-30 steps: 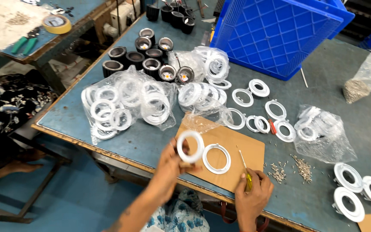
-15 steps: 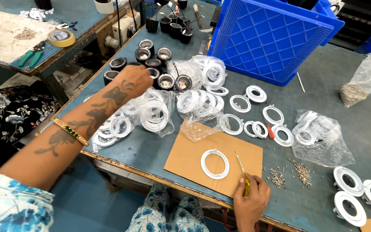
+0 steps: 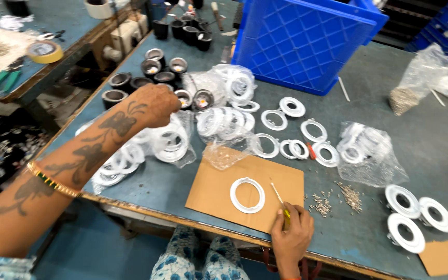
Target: The person assembles light fixtures by placing circular white components together and using a screwdriver to secure them with screws. They handle several white rings and small screws one after another at a workstation.
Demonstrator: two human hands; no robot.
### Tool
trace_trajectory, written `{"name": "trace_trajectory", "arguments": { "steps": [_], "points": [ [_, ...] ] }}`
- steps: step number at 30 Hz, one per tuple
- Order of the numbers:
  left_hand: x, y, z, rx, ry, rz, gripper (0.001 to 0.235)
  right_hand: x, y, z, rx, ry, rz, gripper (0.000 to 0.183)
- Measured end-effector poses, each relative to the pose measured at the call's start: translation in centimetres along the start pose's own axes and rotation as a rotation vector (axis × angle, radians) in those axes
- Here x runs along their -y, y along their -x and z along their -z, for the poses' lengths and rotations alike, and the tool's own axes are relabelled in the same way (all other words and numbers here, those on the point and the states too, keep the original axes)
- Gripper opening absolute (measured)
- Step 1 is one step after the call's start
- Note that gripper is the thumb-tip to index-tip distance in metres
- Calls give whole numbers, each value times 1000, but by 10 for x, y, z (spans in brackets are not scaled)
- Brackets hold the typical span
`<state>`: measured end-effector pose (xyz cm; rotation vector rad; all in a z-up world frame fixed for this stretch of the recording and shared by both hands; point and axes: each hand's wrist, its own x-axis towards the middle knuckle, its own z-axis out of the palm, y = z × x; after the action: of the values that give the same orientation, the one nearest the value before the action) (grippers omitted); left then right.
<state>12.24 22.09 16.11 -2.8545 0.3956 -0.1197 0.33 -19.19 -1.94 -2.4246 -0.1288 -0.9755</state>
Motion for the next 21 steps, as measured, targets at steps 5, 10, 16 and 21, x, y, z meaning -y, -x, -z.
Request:
{"name": "trace_trajectory", "arguments": {
  "steps": [5, 10, 16, 21],
  "points": [
    [-49, -38, -9, -271, 340, -272, 21, 1, -1, -1, 60, 60, -74, 22],
    [-121, -95, -25, -454, 521, -370, 21, 1, -3, -1, 22, 16, -106, 22],
    [-223, -161, -60, -506, 700, -438, 22, 5, -6, 2, 8, -15, -105, 28],
    [-286, -200, -85, -377, 754, -256, 51, 4, -7, 1, 23, -12, -107, 24]
  ]
}}
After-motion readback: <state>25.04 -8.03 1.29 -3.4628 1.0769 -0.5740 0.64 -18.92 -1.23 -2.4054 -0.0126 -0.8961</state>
